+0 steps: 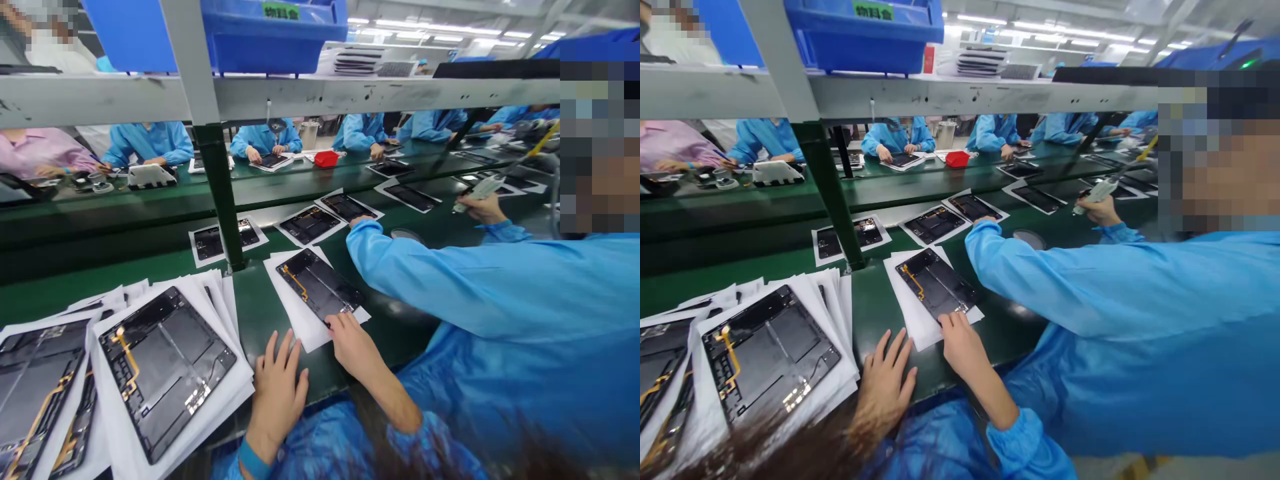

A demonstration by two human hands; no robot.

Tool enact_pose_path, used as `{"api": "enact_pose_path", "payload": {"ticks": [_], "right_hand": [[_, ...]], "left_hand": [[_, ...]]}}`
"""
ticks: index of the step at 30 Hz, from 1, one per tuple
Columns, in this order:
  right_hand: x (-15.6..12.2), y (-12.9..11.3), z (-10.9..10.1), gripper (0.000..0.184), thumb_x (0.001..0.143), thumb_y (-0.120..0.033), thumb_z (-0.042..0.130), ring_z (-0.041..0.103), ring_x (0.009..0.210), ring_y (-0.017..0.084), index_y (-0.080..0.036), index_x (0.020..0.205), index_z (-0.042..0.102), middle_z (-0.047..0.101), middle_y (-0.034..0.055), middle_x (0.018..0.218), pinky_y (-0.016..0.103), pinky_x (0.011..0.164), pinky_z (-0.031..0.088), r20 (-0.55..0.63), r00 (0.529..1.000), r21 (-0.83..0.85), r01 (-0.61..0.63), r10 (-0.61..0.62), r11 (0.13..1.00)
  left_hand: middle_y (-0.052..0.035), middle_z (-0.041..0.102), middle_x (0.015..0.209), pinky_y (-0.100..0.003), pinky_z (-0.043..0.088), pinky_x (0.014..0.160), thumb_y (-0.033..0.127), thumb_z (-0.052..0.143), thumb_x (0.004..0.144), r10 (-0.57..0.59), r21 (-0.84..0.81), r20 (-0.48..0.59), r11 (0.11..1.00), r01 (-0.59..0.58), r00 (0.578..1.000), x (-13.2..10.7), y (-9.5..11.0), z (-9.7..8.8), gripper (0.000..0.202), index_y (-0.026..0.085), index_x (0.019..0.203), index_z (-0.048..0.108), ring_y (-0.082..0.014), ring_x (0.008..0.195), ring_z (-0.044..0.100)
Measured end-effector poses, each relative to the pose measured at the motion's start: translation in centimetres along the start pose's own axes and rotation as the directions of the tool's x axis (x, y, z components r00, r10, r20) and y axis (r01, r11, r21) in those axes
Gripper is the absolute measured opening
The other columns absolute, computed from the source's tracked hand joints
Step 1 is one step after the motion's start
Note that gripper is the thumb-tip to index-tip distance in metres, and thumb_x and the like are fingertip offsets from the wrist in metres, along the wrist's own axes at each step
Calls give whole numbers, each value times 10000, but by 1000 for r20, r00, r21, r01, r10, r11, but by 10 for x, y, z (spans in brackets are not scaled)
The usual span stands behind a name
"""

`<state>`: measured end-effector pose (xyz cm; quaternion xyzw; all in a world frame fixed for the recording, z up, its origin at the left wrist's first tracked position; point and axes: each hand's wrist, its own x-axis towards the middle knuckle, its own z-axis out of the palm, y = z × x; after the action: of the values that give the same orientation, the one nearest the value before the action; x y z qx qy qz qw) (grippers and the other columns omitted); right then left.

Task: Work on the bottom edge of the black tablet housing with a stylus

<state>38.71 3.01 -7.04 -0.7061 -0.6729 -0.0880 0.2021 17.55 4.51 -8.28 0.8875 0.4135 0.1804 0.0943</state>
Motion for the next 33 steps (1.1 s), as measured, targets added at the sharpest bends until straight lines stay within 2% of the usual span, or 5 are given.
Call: {"api": "enact_pose_path", "payload": {"ticks": [8,13,18,22,33], "right_hand": [[14,-35,2,311,935,-103,401,665,807,281,-190,1040,681,709,111,860,397,718,567,92,989,-44,117,-113,992],[15,-53,-2,256,970,-201,468,680,891,242,-209,1158,643,715,78,923,375,800,609,118,989,92,78,-89,993],[2,-51,-1,358,936,-327,597,639,1069,337,-154,1248,633,686,177,1185,470,849,620,65,997,-34,41,-39,999],[-4,-45,5,273,987,-257,523,656,981,319,-142,1180,679,713,168,1088,451,804,617,-28,1000,-129,6,-10,992],[-9,-31,3,204,1005,-222,514,682,990,249,-170,1113,679,711,127,1059,385,849,617,-20,984,52,179,-178,983]], "left_hand": [[-26,433,1600,-503,512,1027,237,479,945,-42,-142,-44,989,36,998,-7,-7,5,533,286,1471,550,-350,1486,379],[-41,437,1597,-468,495,1038,254,493,962,-20,-175,-31,984,14,999,-7,-14,5,517,249,1478,534,-335,1477,387],[-48,465,1576,-449,488,1024,284,536,953,-3,-161,-25,987,-2,1000,-6,-18,7,487,228,1435,581,-337,1464,397],[-64,490,1556,-442,484,1026,278,543,931,7,-159,-35,987,-13,999,-4,-18,11,488,198,1408,605,-332,1456,403],[-98,540,1502,-456,508,1016,185,491,934,-3,-218,-67,976,-11,998,-6,-19,18,457,191,1377,602,-321,1426,442]]}}
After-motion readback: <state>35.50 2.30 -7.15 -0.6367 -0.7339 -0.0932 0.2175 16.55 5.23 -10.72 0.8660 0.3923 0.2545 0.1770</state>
